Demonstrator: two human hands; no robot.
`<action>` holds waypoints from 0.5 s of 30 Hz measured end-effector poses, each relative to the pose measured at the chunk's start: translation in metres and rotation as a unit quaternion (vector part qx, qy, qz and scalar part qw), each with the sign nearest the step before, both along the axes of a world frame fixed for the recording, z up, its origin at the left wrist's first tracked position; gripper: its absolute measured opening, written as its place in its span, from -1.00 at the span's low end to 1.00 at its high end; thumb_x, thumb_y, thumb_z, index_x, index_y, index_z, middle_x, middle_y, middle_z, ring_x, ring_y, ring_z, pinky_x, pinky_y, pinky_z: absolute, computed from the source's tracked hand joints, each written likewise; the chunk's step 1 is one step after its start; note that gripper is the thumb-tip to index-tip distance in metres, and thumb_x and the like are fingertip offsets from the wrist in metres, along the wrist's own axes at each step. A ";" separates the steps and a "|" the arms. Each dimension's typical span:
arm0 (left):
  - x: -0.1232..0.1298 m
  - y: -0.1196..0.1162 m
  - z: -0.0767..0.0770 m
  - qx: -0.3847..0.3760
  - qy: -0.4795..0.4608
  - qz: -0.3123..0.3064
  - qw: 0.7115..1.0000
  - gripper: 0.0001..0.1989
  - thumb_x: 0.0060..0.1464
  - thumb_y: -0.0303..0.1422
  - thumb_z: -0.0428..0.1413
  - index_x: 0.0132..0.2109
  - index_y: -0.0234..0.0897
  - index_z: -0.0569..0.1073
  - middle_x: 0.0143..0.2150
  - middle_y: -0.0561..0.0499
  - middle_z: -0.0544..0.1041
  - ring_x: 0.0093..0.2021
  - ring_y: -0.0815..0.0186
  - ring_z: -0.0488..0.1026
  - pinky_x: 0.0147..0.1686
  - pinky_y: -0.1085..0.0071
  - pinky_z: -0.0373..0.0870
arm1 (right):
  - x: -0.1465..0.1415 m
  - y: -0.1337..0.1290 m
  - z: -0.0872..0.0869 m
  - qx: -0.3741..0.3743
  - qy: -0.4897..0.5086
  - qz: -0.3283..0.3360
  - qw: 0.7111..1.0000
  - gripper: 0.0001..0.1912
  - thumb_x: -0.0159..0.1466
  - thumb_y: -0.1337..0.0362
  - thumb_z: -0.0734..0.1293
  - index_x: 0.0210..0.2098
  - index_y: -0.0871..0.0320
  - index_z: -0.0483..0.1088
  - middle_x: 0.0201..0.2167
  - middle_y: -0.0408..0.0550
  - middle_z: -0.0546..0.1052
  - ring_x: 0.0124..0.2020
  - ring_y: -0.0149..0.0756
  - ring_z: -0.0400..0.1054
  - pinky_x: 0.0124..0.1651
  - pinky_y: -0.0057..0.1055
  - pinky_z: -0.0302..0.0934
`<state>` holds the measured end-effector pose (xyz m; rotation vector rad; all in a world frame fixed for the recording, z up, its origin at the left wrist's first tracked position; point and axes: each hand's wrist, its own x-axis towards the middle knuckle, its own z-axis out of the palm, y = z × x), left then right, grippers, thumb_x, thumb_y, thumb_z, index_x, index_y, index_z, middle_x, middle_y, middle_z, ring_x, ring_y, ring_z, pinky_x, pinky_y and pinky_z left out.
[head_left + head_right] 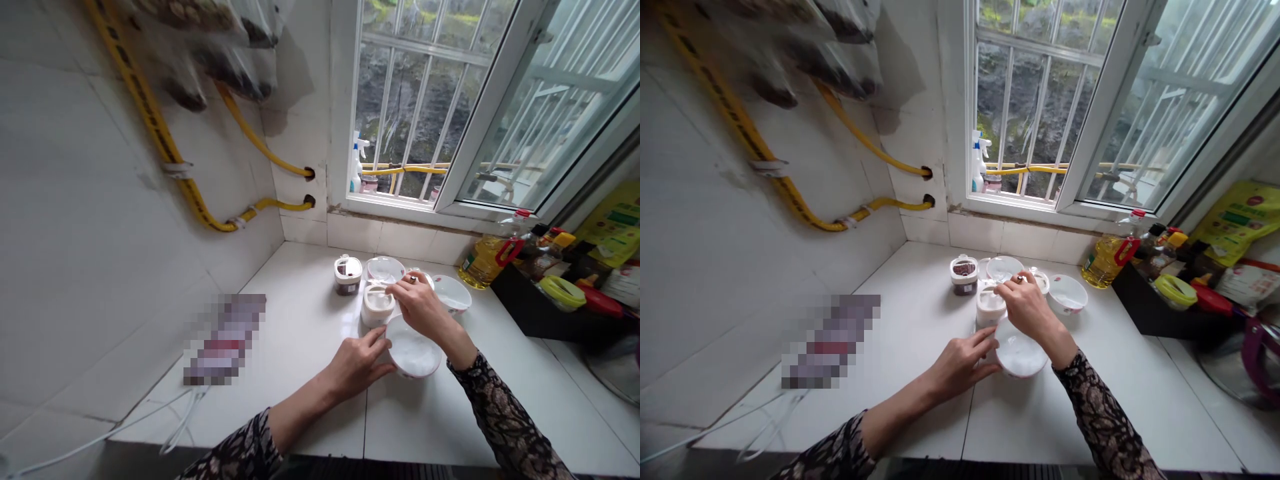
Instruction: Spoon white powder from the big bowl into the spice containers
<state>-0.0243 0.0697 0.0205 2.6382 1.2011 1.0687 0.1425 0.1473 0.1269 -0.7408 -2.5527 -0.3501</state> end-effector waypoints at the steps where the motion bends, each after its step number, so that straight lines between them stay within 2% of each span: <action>1: 0.000 0.000 0.000 0.000 0.000 0.001 1.000 -0.77 0.15 -0.23 0.19 -0.14 -0.27 0.41 0.10 -0.19 0.50 -0.43 0.34 0.57 -0.46 0.43 0.50 | 0.000 -0.002 0.002 0.003 0.005 0.000 1.000 -0.65 0.20 0.64 0.14 -0.25 0.15 0.41 -0.37 -0.06 0.60 -0.33 -0.27 0.41 0.08 -0.24 0.05; 6: 0.001 0.000 0.000 0.003 -0.004 0.003 1.000 -0.77 0.16 -0.24 0.19 -0.14 -0.29 0.41 0.10 -0.20 0.50 -0.43 0.33 0.57 -0.48 0.44 0.50 | 0.001 -0.005 0.000 0.007 0.006 0.026 1.000 -0.64 0.18 0.65 0.12 -0.29 0.14 0.40 -0.42 -0.08 0.57 -0.38 -0.28 0.39 0.10 -0.21 0.06; 11: 0.001 0.000 0.001 0.012 -0.002 0.000 1.000 -0.76 0.15 -0.22 0.19 -0.15 -0.28 0.40 0.10 -0.18 0.51 -0.41 0.33 0.57 -0.49 0.44 0.50 | 0.009 -0.006 0.001 0.013 0.075 0.011 0.997 -0.72 0.27 0.55 0.14 -0.23 0.14 0.40 -0.42 -0.07 0.56 -0.36 -0.25 0.36 0.07 -0.20 0.11; 15: 0.000 0.000 0.001 0.011 0.003 0.005 1.000 -0.77 0.18 -0.20 0.16 -0.15 -0.27 0.40 0.10 -0.19 0.51 -0.37 0.31 0.59 -0.49 0.45 0.51 | 0.010 -0.007 -0.005 -0.004 0.103 0.033 0.994 -0.73 0.28 0.53 0.13 -0.23 0.16 0.40 -0.45 -0.08 0.55 -0.41 -0.27 0.35 0.05 -0.19 0.14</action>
